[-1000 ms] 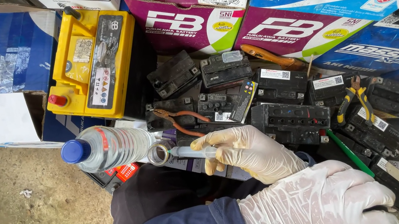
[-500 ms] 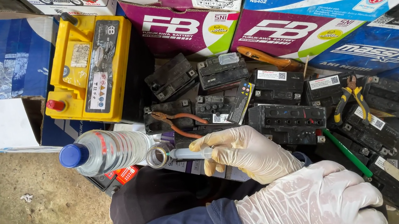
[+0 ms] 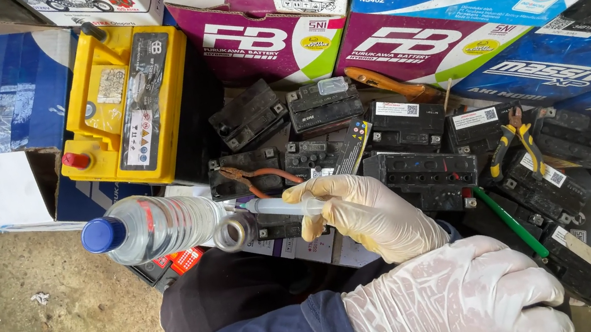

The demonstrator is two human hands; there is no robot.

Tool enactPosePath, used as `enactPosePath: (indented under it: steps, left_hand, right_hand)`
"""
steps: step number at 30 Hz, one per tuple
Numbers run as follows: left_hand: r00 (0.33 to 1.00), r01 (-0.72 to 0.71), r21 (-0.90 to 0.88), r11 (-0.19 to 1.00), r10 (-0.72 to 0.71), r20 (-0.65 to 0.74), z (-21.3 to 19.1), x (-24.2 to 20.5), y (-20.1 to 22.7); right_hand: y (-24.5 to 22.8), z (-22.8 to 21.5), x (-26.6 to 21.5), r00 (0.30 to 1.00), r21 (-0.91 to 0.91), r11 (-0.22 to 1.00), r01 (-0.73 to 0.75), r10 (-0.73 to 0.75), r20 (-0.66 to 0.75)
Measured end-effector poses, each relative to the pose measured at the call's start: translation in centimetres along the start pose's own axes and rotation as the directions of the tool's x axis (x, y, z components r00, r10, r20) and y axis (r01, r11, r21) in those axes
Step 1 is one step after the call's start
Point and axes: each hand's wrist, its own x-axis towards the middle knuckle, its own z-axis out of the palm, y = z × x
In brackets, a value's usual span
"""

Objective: Filling lead-acid battery cells with liquid using a syringe

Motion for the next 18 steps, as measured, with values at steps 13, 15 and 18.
enactPosePath:
  steps: [13, 15, 18]
  left_hand:
    - [0.999, -0.031, -0.093, 0.995, 0.027, -0.045, 1.2, -0.6, -0.5]
    - [0.999, -0.037, -0.109, 0.993, 0.034, -0.032, 1.0, -0.5, -0.6]
    - [0.999, -0.047, -0.071, 0.996, 0.046, -0.021, 1.2, -0.6, -0.7]
  right_hand:
    - [-1.4, -0.4, -0.8, 0.986, 0.023, 0.987, 0.157, -0.158, 0.045]
    - [-1.5, -0.4, -0.8, 0.987, 0.014, 0.988, 0.154, -0.155, 0.040]
    - [-1.4, -0.3, -0.8, 0.989, -0.005, 0.990, 0.141, -0.141, 0.035]
